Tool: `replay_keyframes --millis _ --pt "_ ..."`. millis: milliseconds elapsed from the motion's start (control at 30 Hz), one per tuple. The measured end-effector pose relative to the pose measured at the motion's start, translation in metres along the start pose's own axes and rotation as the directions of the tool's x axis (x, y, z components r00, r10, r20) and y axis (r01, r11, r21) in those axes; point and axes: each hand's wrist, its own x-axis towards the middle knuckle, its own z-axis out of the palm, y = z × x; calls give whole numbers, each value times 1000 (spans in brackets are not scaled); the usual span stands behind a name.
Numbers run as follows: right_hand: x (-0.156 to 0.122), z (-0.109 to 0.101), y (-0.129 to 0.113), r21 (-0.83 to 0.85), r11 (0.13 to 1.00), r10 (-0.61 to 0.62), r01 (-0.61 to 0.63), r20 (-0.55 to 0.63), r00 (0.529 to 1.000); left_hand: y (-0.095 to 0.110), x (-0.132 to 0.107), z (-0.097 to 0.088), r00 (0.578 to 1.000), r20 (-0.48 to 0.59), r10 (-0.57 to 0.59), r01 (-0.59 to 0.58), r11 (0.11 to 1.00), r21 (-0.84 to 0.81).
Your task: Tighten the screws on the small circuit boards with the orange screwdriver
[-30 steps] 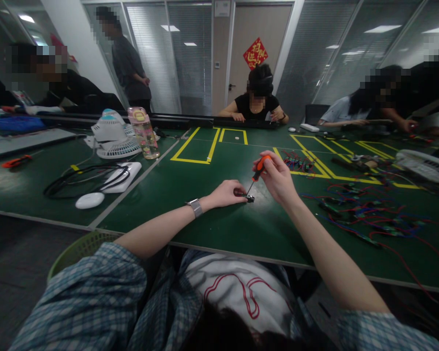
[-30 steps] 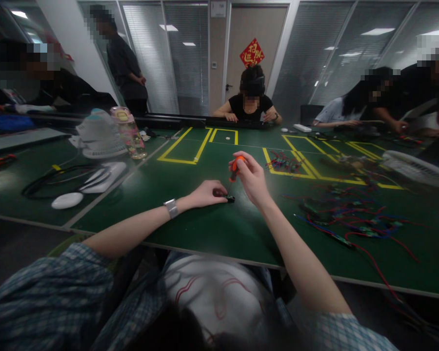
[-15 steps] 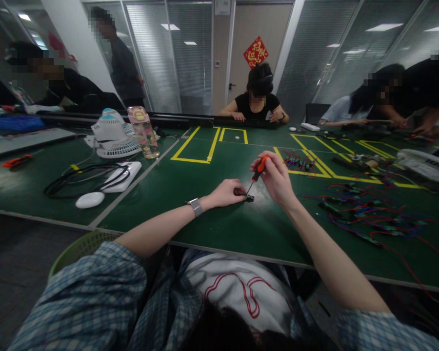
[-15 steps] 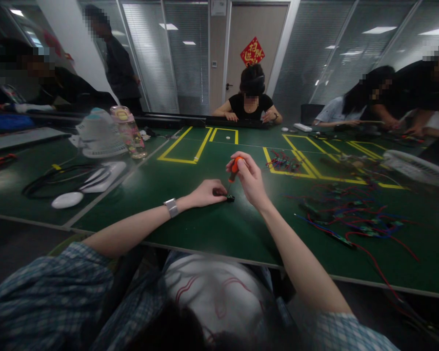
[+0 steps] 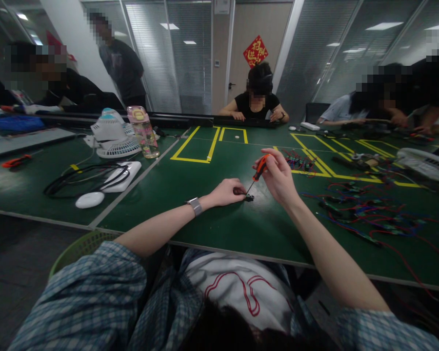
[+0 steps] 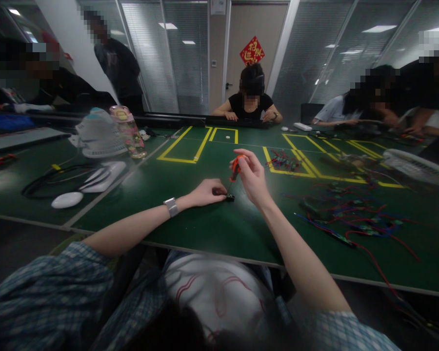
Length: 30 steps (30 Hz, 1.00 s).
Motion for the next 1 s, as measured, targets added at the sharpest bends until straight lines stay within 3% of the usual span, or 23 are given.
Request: replay_keyframes --millis 167,433,833,1000 --pt "0 0 0 -2 1000 -7 7 9 1000 0 0 1 1000 -6 -9 9 1000 -14" --pt "2 1 0 36 999 -4 7 -71 997 1 -1 0 1000 -8 -18 18 999 -28" --pt "0 0 -2 -30 999 16 -15 23 1000 2 -1 0 1000 -14 -14 14 999 -36" --pt "-1 3 -2 27 999 40 -40 4 999 1 -1 0 1000 -5 -10 10 999 -32"
